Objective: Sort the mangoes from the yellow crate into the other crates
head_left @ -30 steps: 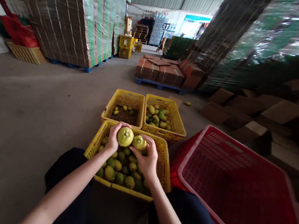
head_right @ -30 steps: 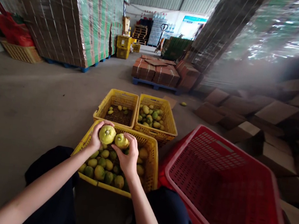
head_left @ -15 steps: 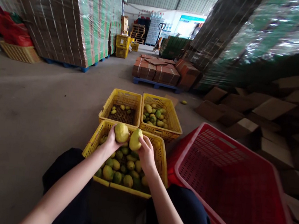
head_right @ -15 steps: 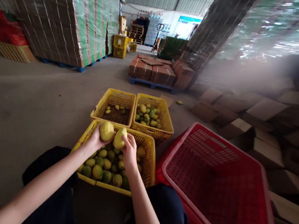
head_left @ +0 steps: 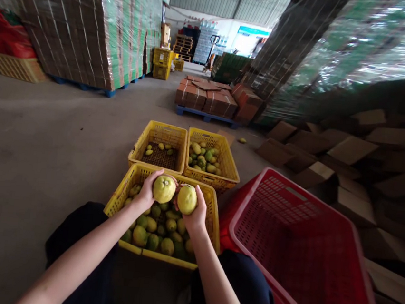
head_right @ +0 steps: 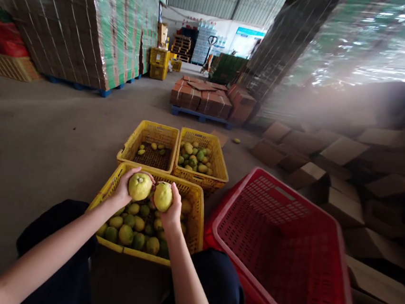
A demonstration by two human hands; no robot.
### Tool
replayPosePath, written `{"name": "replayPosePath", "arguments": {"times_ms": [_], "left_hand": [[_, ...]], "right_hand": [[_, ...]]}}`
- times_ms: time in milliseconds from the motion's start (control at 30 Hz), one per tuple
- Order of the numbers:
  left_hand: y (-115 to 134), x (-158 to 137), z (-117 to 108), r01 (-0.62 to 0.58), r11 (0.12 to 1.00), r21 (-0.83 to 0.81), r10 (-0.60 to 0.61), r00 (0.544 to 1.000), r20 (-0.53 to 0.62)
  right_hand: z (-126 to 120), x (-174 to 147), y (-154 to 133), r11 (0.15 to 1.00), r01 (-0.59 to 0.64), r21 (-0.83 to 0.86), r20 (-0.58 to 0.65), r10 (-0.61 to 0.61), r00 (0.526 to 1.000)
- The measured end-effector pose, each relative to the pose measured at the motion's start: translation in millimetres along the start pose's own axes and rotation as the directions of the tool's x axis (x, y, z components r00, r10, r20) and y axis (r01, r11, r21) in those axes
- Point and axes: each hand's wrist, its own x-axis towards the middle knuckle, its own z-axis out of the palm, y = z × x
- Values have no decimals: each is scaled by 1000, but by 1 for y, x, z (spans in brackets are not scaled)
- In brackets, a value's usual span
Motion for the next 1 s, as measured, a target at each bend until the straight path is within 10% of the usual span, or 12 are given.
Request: {"name": "replayPosePath", "arguments": {"times_ms": [133,333,567,767,1000], "left_hand": [[7,-9,3,-131,983,131,120,989,88],[13,-7,5,138,987,-80,-140,990,-11],[9,4,-6,185,938,-293,-222,970,-100],[-2,0,-7,223,921,-320,-200,974,103],[-18,-1,1,153,886,-437,-180,983,-20]], "right_hand": [[-1,-4,-2,999,49,-23,41,-48,998],[1,-4,-1,995,-71,66,68,66,995],[-3,0,-3,960,-131,249,29,128,991],[-7,9,2,921,-53,386,61,32,998],[-6,18,9,880,-74,470,-78,124,989]]}}
